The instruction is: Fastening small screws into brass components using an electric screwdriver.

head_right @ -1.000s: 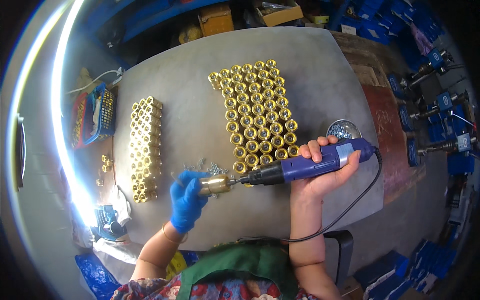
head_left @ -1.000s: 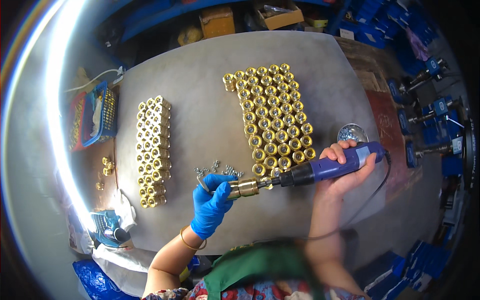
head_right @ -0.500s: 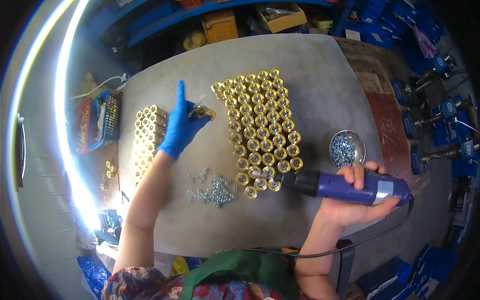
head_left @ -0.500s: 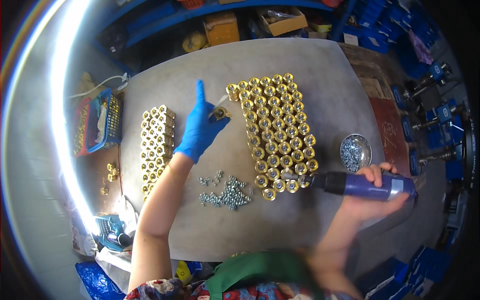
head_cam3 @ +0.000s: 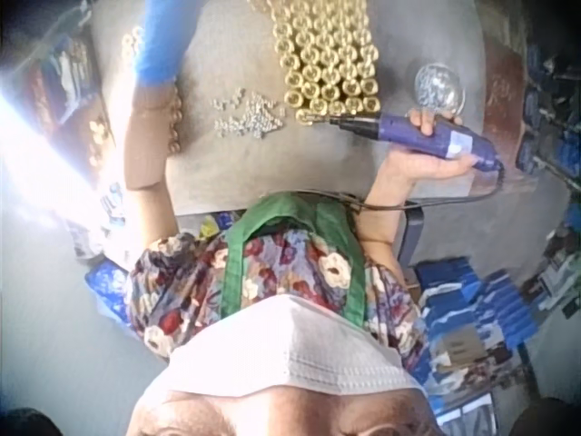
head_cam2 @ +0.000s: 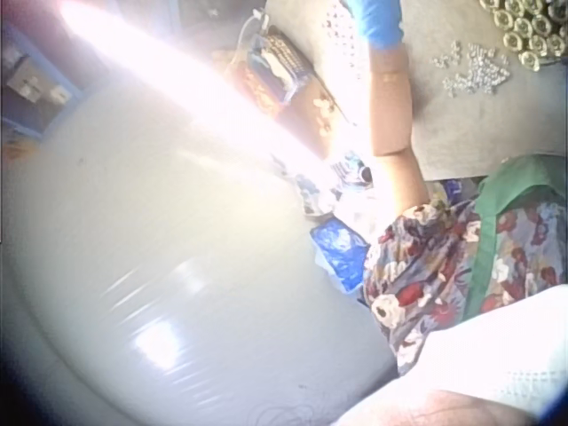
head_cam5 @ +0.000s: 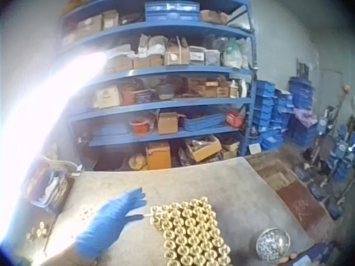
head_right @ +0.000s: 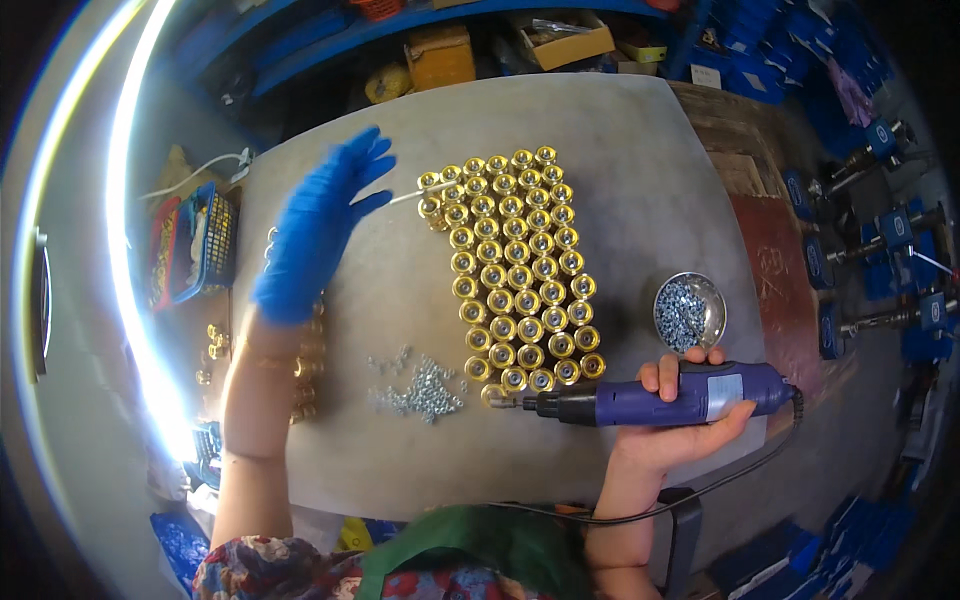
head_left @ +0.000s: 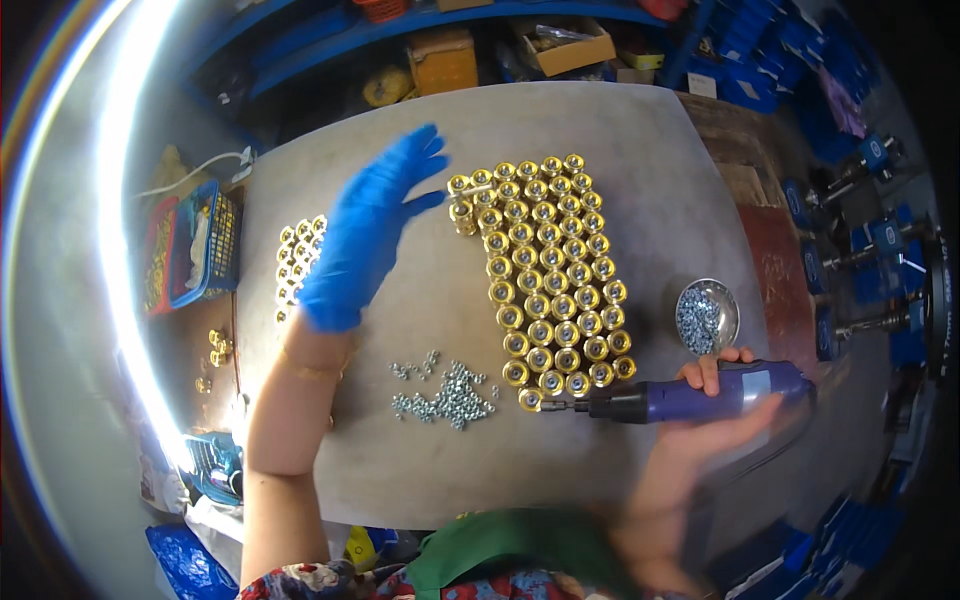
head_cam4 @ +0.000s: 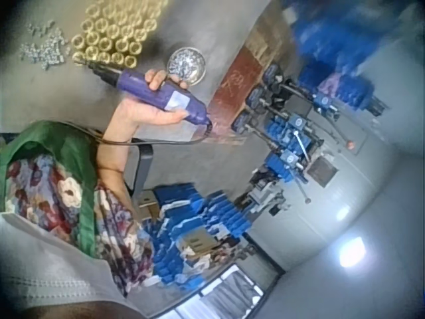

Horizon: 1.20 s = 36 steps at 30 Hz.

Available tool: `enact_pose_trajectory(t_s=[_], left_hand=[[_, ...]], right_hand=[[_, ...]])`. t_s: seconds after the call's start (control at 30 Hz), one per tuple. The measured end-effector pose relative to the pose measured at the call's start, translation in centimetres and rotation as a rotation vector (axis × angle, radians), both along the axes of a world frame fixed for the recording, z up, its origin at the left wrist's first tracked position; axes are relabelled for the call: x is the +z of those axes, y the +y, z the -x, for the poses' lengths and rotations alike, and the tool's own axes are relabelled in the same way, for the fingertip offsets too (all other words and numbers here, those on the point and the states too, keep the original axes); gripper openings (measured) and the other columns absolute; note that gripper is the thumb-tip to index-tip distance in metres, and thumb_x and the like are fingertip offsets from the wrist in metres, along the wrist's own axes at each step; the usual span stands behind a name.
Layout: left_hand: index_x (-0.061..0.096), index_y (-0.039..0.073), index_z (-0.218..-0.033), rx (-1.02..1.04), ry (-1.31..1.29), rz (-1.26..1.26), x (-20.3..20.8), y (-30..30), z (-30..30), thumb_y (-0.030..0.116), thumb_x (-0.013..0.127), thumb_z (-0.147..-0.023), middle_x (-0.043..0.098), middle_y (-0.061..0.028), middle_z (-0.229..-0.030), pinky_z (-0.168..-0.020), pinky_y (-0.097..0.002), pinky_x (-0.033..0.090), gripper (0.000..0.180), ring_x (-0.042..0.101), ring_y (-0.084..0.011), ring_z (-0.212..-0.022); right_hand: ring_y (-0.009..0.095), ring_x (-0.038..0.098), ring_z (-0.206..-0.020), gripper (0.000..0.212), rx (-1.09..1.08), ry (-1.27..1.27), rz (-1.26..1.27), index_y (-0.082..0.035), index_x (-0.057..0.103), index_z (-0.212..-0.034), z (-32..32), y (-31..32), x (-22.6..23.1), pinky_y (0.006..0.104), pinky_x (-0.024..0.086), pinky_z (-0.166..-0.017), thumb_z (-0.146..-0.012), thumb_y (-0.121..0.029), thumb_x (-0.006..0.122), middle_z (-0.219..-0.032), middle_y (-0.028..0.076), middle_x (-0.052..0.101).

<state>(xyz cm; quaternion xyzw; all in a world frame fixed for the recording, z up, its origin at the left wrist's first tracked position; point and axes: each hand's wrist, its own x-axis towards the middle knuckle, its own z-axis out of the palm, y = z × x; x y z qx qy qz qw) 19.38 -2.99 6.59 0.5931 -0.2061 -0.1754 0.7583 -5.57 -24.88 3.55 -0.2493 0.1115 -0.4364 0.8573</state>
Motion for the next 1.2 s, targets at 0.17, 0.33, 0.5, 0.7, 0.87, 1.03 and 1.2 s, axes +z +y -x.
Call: enact_pose_trajectory(t_s=[0.17, 0.33, 0.5, 0.7, 0.87, 1.03, 1.2], left_hand=[[0.022, -0.004, -0.135, -0.230, 0.427, 0.500, 9.9, 2.5, 8.6, 0.053, 0.023, -0.090, 0.024, -0.0253, -0.139, -0.106, -0.0435, 0.024, 0.073, 0.025, -0.0362, -0.129], [0.022, -0.004, -0.135, -0.025, 0.369, 0.531, 12.0, 8.5, 12.9, 0.053, 0.023, -0.091, 0.024, -0.0254, -0.139, -0.106, -0.0433, 0.024, 0.072, 0.025, -0.0361, -0.129], [0.022, -0.005, -0.135, 0.138, 0.355, 0.576, 10.9, 13.6, 17.3, 0.052, 0.024, -0.091, 0.024, -0.0255, -0.138, -0.106, -0.0431, 0.024, 0.072, 0.025, -0.0359, -0.129], [0.022, -0.005, -0.134, 0.303, 0.358, 0.601, 10.7, 18.5, 22.4, 0.051, 0.024, -0.091, 0.025, -0.0257, -0.138, -0.106, -0.0428, 0.024, 0.071, 0.025, -0.0357, -0.129], [0.023, -0.006, -0.134, 0.420, 0.376, 0.612, 11.5, 21.7, 25.9, 0.051, 0.024, -0.091, 0.025, -0.0258, -0.138, -0.106, -0.0426, 0.024, 0.071, 0.025, -0.0355, -0.129], [0.023, -0.006, -0.134, 0.532, 0.410, 0.607, 12.5, 24.6, 29.2, 0.050, 0.024, -0.091, 0.025, -0.0259, -0.138, -0.106, -0.0424, 0.024, 0.071, 0.025, -0.0354, -0.129], [0.023, -0.007, -0.133, 0.596, 0.436, 0.610, 13.6, 26.1, 31.1, 0.050, 0.024, -0.091, 0.025, -0.0260, -0.138, -0.106, -0.0422, 0.024, 0.070, 0.026, -0.0352, -0.129]], right_hand=[[0.013, 0.049, -0.060, 0.049, 0.083, -0.057, 0.010, -0.008, 0.046, -0.100, 0.0, 0.1, -1.3, 0.0257, 0.040, -0.055, -0.081, -0.052, 0.052, -0.092, 0.007, 0.055], [0.013, 0.048, -0.061, 0.046, 0.223, -0.122, 0.009, -0.006, 0.045, -0.100, 0.3, 2.8, 1.0, 0.0274, 0.042, -0.056, -0.083, -0.048, 0.053, -0.094, 0.007, 0.054], [0.012, 0.046, -0.062, 0.046, 0.309, -0.157, 0.009, -0.004, 0.043, -0.102, 1.6, 3.2, 1.6, 0.0263, 0.040, -0.058, -0.080, -0.041, 0.059, -0.094, 0.005, 0.049], [0.013, 0.046, -0.063, 0.046, 0.461, -0.189, -0.037, -0.003, 0.042, -0.104, 2.3, 5.0, 1.9, 0.0253, 0.039, -0.059, -0.078, -0.035, 0.063, -0.094, 0.008, 0.050], [0.013, 0.046, -0.065, 0.048, 0.527, -0.155, -0.071, -0.003, 0.042, -0.104, 2.6, 7.1, 3.0, 0.0253, 0.039, -0.060, -0.076, -0.034, 0.065, -0.094, 0.008, 0.048], [0.015, 0.047, -0.066, 0.049, 0.651, -0.179, -0.113, -0.003, 0.040, -0.104, 2.7, 8.8, 4.2, 0.0279, 0.040, -0.064, -0.074, -0.030, 0.068, -0.094, 0.009, 0.046], [0.016, 0.047, -0.067, 0.050, 0.703, -0.174, -0.111, -0.002, 0.039, -0.105, 3.0, 10.3, 5.6, 0.0295, 0.041, -0.067, -0.073, -0.026, 0.069, -0.094, 0.009, 0.045]])
